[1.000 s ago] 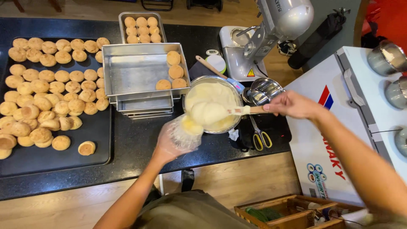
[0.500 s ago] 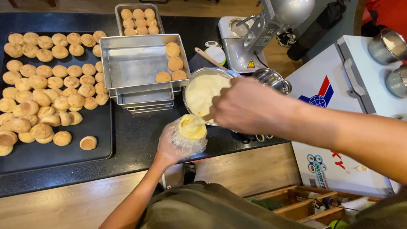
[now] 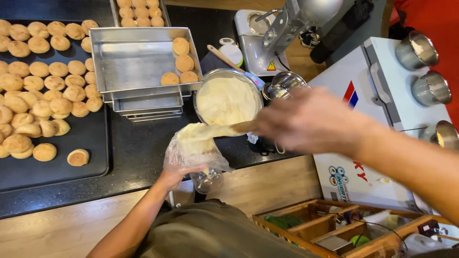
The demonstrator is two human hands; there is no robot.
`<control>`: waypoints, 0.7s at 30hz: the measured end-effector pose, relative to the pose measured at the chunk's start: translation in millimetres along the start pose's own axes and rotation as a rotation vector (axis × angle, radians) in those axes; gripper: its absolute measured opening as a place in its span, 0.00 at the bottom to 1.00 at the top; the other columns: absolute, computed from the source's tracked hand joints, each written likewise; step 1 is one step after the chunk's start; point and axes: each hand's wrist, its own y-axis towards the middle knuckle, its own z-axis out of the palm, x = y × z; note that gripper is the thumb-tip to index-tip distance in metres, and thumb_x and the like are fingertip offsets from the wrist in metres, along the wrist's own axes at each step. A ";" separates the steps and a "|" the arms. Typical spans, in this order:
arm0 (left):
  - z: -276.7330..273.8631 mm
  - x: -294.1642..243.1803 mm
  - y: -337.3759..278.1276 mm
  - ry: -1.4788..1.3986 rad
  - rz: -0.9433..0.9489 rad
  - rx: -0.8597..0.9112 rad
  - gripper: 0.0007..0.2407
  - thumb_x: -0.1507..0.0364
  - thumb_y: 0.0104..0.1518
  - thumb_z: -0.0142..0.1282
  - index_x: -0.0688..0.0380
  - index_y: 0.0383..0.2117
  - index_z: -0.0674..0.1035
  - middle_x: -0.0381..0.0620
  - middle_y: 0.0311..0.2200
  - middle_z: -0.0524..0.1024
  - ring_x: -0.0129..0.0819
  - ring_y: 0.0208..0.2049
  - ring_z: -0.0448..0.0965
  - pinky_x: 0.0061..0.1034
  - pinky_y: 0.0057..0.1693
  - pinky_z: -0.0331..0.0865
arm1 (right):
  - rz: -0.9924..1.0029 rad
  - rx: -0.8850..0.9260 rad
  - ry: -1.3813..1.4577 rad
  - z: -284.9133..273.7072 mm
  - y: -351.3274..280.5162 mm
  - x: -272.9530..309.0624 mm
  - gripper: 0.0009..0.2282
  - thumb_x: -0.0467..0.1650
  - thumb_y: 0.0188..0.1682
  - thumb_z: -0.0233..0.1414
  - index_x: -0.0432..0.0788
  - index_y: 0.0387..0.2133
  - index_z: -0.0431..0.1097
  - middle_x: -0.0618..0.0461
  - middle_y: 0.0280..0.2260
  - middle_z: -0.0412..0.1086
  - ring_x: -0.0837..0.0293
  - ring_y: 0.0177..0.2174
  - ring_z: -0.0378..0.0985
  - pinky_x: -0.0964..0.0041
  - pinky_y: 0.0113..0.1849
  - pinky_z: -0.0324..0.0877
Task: Filling choux pastry shells with cream using a piping bag.
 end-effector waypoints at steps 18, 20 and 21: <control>-21.9 18.2 24.2 0.633 0.361 0.008 0.45 0.70 0.31 0.81 0.64 0.61 0.66 0.50 0.56 0.75 0.37 0.57 0.75 0.33 0.65 0.66 | 1.126 0.695 0.688 321.4 -26.6 22.2 0.33 0.57 0.41 0.58 0.35 0.35 0.78 0.35 0.38 0.76 0.42 0.38 0.80 0.51 0.41 0.75; -22.1 22.1 26.2 0.517 0.295 0.013 0.45 0.69 0.31 0.80 0.64 0.62 0.66 0.49 0.56 0.75 0.36 0.56 0.76 0.32 0.65 0.67 | 1.187 0.662 0.869 336.4 -41.5 38.2 0.33 0.57 0.39 0.58 0.35 0.29 0.81 0.41 0.31 0.77 0.48 0.32 0.80 0.56 0.37 0.74; -23.3 23.8 27.0 0.402 0.233 0.020 0.45 0.67 0.32 0.79 0.64 0.62 0.65 0.48 0.56 0.76 0.35 0.56 0.77 0.31 0.65 0.69 | 1.244 0.622 1.051 344.1 -48.0 46.5 0.32 0.56 0.37 0.59 0.35 0.23 0.84 0.46 0.24 0.79 0.54 0.26 0.80 0.62 0.34 0.73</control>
